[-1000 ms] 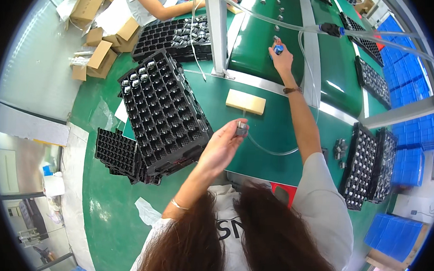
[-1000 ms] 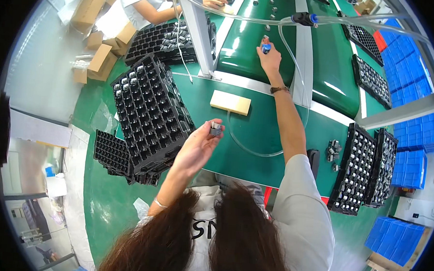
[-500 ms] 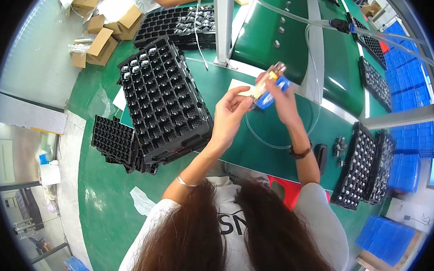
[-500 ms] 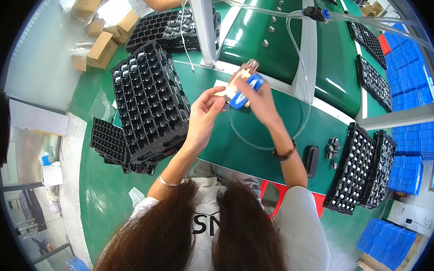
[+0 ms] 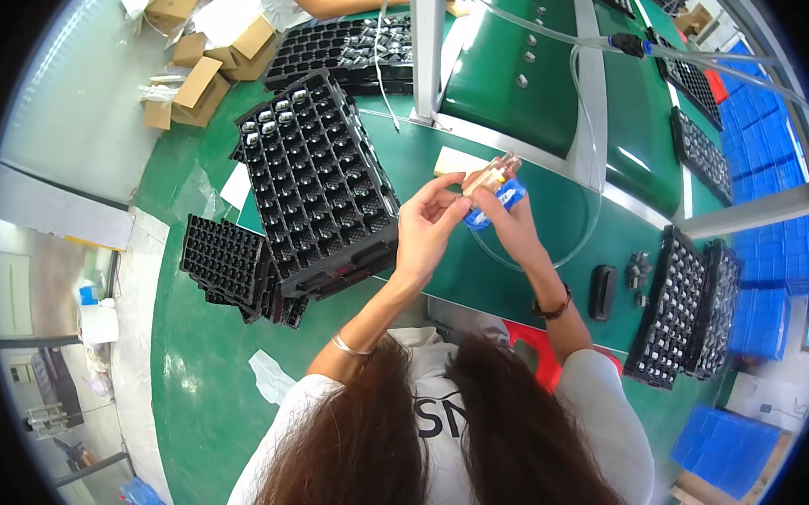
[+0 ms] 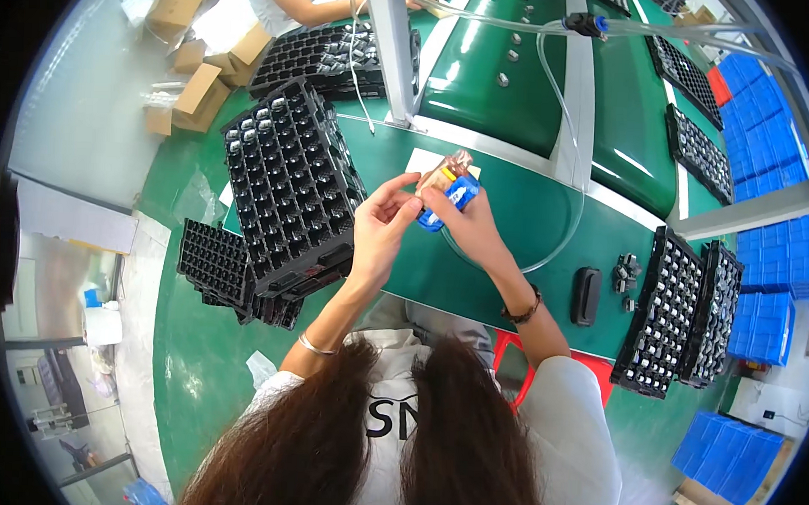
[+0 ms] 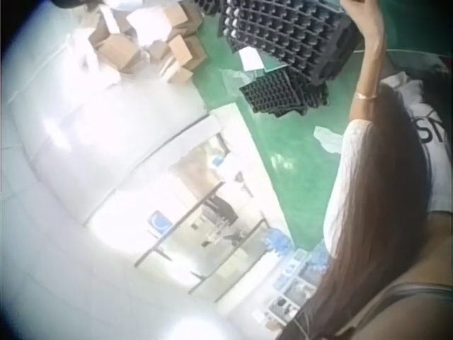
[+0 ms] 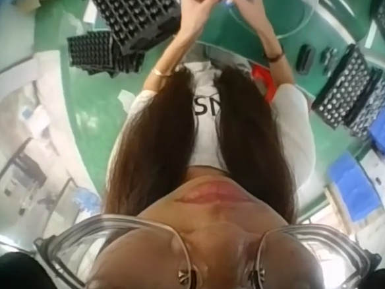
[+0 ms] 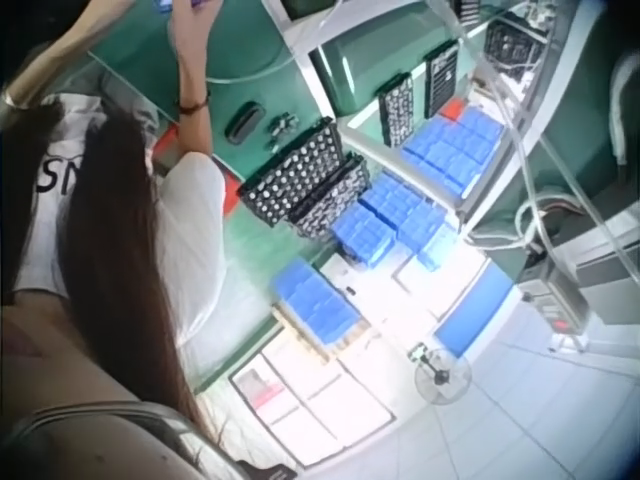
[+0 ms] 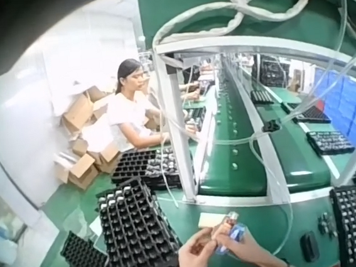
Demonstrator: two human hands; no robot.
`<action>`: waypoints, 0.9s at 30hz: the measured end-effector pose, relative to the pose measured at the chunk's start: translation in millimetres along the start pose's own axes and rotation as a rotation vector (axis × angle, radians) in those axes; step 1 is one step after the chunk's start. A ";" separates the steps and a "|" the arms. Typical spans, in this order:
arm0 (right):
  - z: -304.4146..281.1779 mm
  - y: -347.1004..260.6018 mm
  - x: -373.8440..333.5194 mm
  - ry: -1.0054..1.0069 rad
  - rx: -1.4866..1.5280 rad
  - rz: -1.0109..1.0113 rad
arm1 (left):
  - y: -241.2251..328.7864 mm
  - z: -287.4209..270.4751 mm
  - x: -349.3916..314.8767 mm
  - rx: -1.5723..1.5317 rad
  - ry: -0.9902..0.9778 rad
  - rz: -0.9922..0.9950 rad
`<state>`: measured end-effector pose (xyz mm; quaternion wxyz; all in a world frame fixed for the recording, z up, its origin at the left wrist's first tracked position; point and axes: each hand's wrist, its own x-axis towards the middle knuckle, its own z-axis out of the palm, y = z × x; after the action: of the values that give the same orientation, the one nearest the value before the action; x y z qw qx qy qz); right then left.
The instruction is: The person assembles small electronic parts by hand, placing electronic components into plastic housings.
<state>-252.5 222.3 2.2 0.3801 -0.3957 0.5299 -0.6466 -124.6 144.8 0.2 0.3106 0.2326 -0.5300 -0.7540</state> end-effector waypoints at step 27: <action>-63.0 41.9 11.8 0.241 -0.849 0.027 | 85.9 -260.3 141.7 1.367 0.335 0.452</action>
<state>-311.8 229.5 -45.7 0.1279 -0.4315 0.7942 -0.4082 -27.5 -148.0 -7.7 0.3208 0.3716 -0.8619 -0.1274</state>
